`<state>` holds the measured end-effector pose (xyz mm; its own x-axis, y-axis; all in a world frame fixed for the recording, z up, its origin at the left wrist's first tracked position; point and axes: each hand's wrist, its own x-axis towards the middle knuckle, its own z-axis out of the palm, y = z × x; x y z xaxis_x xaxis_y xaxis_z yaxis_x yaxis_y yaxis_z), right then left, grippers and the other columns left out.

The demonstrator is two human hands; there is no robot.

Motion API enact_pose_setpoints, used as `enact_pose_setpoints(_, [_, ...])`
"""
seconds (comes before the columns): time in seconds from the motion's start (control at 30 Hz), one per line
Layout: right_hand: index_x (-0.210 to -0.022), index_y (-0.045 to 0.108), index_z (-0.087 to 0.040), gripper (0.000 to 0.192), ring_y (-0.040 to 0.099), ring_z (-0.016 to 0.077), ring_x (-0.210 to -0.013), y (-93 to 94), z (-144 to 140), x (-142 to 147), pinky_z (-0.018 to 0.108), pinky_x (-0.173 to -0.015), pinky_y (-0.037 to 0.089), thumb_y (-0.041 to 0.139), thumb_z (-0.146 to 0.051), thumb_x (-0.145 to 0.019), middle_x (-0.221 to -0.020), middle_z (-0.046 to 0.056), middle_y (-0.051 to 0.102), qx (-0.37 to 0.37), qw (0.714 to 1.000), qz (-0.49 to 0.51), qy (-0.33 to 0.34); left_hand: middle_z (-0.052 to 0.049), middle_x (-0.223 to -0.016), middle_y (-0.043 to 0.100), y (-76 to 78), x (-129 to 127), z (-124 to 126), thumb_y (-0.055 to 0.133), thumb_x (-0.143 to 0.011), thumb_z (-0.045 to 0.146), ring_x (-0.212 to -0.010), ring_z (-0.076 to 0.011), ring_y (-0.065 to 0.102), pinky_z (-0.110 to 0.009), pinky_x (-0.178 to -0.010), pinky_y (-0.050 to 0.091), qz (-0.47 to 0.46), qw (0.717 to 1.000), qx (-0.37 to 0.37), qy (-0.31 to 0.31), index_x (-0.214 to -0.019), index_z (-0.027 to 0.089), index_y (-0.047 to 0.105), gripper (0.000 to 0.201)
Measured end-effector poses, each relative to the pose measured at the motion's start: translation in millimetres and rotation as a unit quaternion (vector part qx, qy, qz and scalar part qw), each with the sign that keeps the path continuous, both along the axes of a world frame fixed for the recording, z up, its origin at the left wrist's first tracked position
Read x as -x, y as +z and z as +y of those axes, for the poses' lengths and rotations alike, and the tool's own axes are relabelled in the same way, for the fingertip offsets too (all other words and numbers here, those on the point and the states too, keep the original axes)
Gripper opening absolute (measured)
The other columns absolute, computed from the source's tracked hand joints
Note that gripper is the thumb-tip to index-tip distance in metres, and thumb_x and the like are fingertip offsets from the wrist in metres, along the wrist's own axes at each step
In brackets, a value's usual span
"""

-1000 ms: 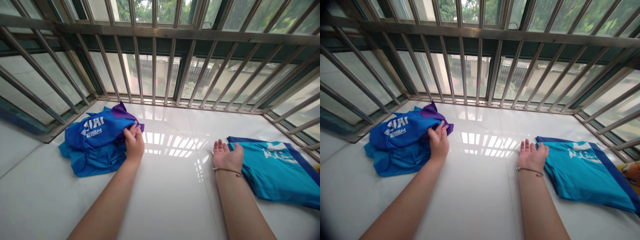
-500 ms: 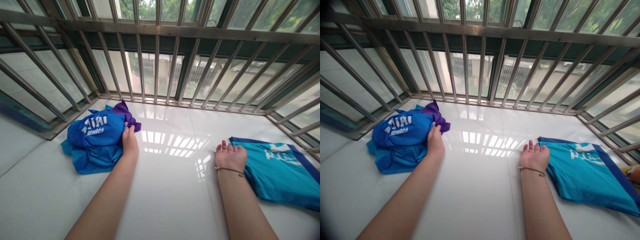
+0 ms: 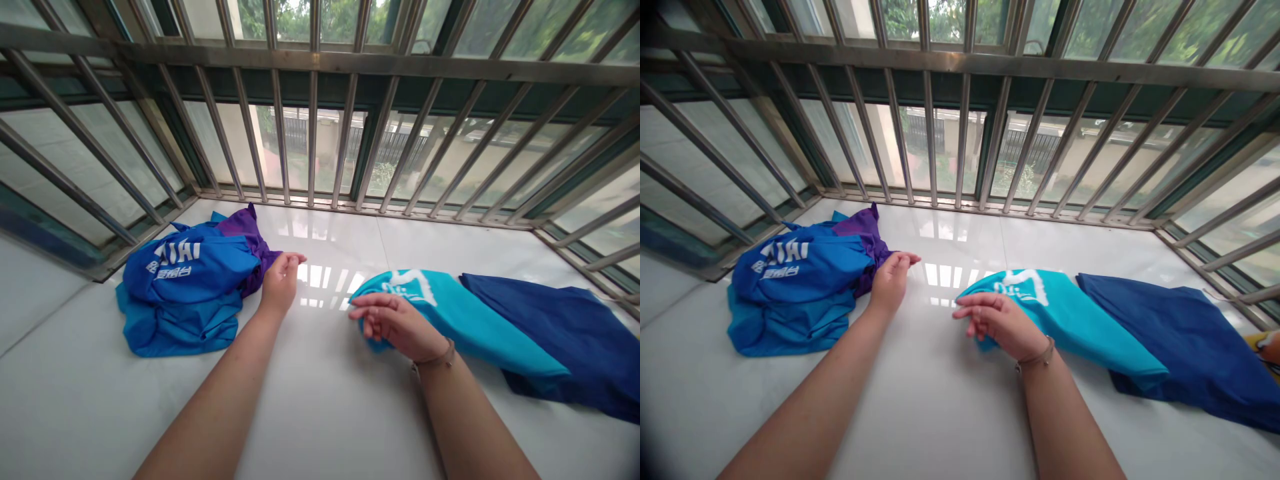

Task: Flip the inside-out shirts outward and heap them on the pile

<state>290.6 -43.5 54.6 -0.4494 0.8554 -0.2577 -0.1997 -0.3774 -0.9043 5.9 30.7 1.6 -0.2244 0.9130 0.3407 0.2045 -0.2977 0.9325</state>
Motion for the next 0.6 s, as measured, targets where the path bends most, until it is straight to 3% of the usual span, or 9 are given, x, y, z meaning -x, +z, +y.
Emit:
enact_pose_setpoints(0.07, [-0.127, 0.080, -0.017, 0.048, 0.082, 0.0192, -0.080, 1.1, -7, 1, 0.024, -0.063, 0.058, 0.088, -0.050, -0.092, -0.120, 0.018, 0.084, 0.003, 0.986, 0.001, 0.166, -0.008, -0.112, 0.084, 3.6, -8, -6, 0.056, -0.110, 0.053, -0.111, -0.0262, 0.078, -0.041, -0.104, 0.060, 0.050, 0.995, 0.016, -0.083, -0.107, 0.024, 0.078, 0.037])
enact_pose_setpoints(0.13, [-0.137, 0.075, -0.019, 0.051, 0.084, 0.0213, -0.090, 0.0, -9, -1, 0.026, -0.072, 0.061, 0.084, -0.051, -0.098, -0.124, 0.018, 0.083, -0.004, 0.974, 0.000, 0.226, -0.007, -0.116, 0.083, 6.3, -13, -11, 0.060, -0.107, 0.054, -0.112, -0.0269, 0.077, -0.041, -0.102, 0.059, 0.105, 0.983, 0.033, -0.145, -0.111, 0.025, 0.079, 0.035])
enact_pose_setpoints(0.2, [-0.138, 0.072, -0.021, 0.051, 0.082, 0.0196, -0.091, -2.0, -6, -5, 0.027, -0.075, 0.062, 0.084, -0.051, -0.098, -0.123, 0.015, 0.083, -0.008, 0.982, 0.003, 0.187, -0.007, -0.124, 0.082, 8.8, -16, -16, 0.074, -0.100, 0.055, -0.120, -0.0293, 0.075, -0.044, -0.108, 0.057, 0.177, 0.963, 0.028, -0.204, -0.117, 0.027, 0.080, 0.034])
enact_pose_setpoints(0.33, [-0.129, 0.075, -0.024, 0.046, 0.077, 0.0162, -0.084, -5.3, 2, -6, 0.026, -0.070, 0.061, 0.089, -0.051, -0.094, -0.117, 0.010, 0.081, -0.021, 0.999, 0.023, 0.031, -0.007, -0.144, 0.075, 12.8, -19, -23, 0.103, -0.071, 0.052, -0.141, -0.0381, 0.064, -0.054, -0.124, 0.045, 0.337, 0.899, 0.002, -0.280, -0.119, 0.032, 0.082, 0.056])
enact_pose_setpoints(0.4, [-0.123, 0.076, -0.024, 0.042, 0.073, 0.0146, -0.080, -5.6, 5, -4, 0.026, -0.069, 0.059, 0.088, -0.051, -0.093, -0.110, 0.007, 0.079, -0.034, 0.998, 0.023, -0.037, -0.005, -0.139, 0.078, 13.0, -21, -23, 0.102, -0.073, 0.046, -0.136, -0.0366, 0.066, -0.053, -0.121, 0.046, 0.360, 0.885, 0.002, -0.296, -0.105, 0.031, 0.084, 0.039])
enact_pose_setpoints(0.47, [-0.116, 0.075, -0.024, 0.039, 0.070, 0.0148, -0.078, -5.3, 7, -3, 0.027, -0.070, 0.059, 0.087, -0.054, -0.094, -0.103, 0.005, 0.078, -0.062, 0.993, 0.004, -0.103, -0.004, -0.118, 0.083, 11.9, -21, -20, 0.089, -0.088, 0.037, -0.118, -0.0301, 0.074, -0.046, -0.111, 0.053, 0.323, 0.907, 0.016, -0.270, -0.092, 0.029, 0.081, 0.013])
enact_pose_setpoints(0.5, [-0.114, 0.075, -0.025, 0.038, 0.070, 0.0162, -0.080, -5.2, 7, -3, 0.029, -0.072, 0.060, 0.084, -0.057, -0.095, -0.102, 0.004, 0.077, -0.086, 0.987, -0.021, -0.132, -0.003, -0.107, 0.083, 11.1, -20, -18, 0.081, -0.094, 0.034, -0.109, -0.0273, 0.075, -0.042, -0.105, 0.056, 0.291, 0.929, 0.027, -0.228, -0.090, 0.028, 0.080, 0.008])
enact_pose_setpoints(0.6, [-0.116, 0.074, -0.027, 0.040, 0.074, 0.0251, -0.103, -6.8, 8, -5, 0.041, -0.092, 0.063, 0.076, -0.063, -0.099, -0.112, 0.007, 0.079, -0.217, 0.943, -0.191, -0.165, -0.004, -0.106, 0.080, 9.3, -10, -10, 0.063, -0.102, 0.030, -0.106, -0.0260, 0.075, -0.039, -0.100, 0.058, 0.193, 0.980, 0.049, 0.006, -0.100, 0.027, 0.076, 0.013])
